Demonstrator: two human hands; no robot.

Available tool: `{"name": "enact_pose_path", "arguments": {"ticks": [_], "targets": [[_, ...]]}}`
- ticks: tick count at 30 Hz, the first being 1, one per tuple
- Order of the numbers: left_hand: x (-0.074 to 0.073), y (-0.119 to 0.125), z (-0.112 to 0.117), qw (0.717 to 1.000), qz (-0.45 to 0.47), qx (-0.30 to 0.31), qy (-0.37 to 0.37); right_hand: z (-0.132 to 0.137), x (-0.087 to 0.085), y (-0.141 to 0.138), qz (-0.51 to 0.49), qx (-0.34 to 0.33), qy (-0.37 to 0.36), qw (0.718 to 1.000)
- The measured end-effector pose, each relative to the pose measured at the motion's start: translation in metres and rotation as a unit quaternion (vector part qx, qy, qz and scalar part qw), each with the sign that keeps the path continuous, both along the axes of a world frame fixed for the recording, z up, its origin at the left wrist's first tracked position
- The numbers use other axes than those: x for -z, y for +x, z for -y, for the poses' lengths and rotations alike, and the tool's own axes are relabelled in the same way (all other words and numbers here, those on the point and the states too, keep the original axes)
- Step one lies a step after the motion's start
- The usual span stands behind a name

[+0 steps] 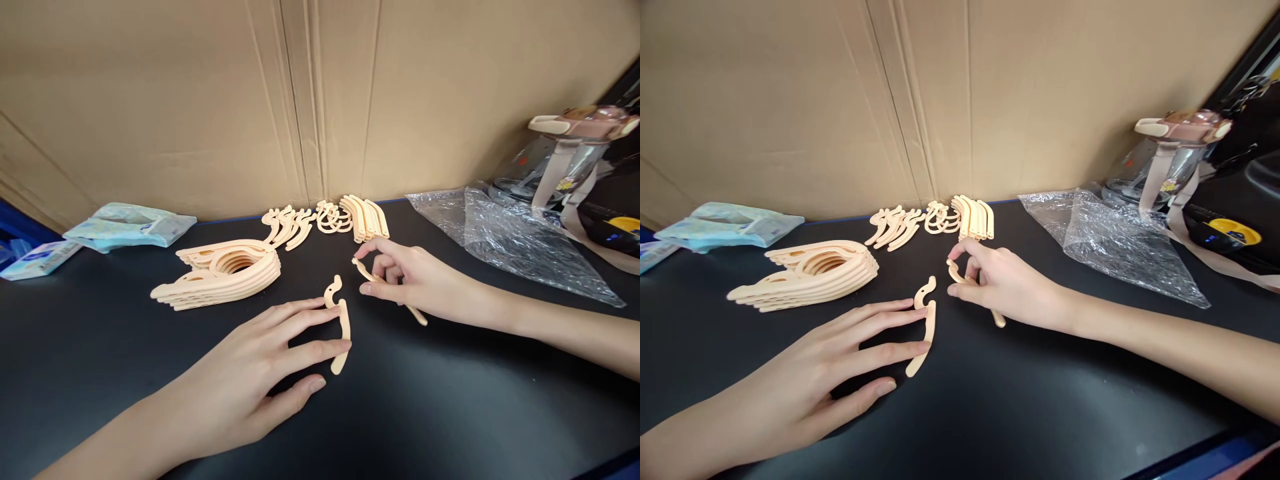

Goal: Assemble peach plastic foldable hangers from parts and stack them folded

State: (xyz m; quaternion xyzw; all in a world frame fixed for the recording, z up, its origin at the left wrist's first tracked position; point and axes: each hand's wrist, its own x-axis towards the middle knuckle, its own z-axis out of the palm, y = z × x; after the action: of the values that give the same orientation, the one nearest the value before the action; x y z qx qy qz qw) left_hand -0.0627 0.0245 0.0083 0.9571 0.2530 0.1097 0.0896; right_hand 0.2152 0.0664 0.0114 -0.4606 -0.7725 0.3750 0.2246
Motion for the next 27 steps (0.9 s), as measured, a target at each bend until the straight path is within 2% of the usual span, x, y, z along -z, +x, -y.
{"name": "enact_pose_path", "arguments": {"ticks": [2, 10, 16, 20, 27], "targets": [[-0.001, 0.0, 0.0, 1.0, -0.012, 0.002, 0.008, 0.002, 0.001, -0.003, -0.024, -0.005, -0.016, 1.0], [-0.002, 0.003, 0.001, 1.0, -0.01, -0.009, 0.011, 0.012, 0.008, -0.018, 0.022, -0.006, 0.078, 0.997], [0.0, 0.003, 0.002, 1.0, -0.004, -0.008, -0.005, 0.012, 0.014, -0.019, 0.037, -0.008, 0.106, 0.994], [0.0, 0.004, 0.003, 1.0, 0.007, -0.014, 0.002, 0.013, 0.012, -0.021, 0.045, -0.013, 0.103, 0.994], [-0.001, 0.004, 0.002, 1.0, 0.003, -0.009, 0.005, 0.016, 0.008, -0.02, -0.012, -0.022, 0.067, 0.997]]}}
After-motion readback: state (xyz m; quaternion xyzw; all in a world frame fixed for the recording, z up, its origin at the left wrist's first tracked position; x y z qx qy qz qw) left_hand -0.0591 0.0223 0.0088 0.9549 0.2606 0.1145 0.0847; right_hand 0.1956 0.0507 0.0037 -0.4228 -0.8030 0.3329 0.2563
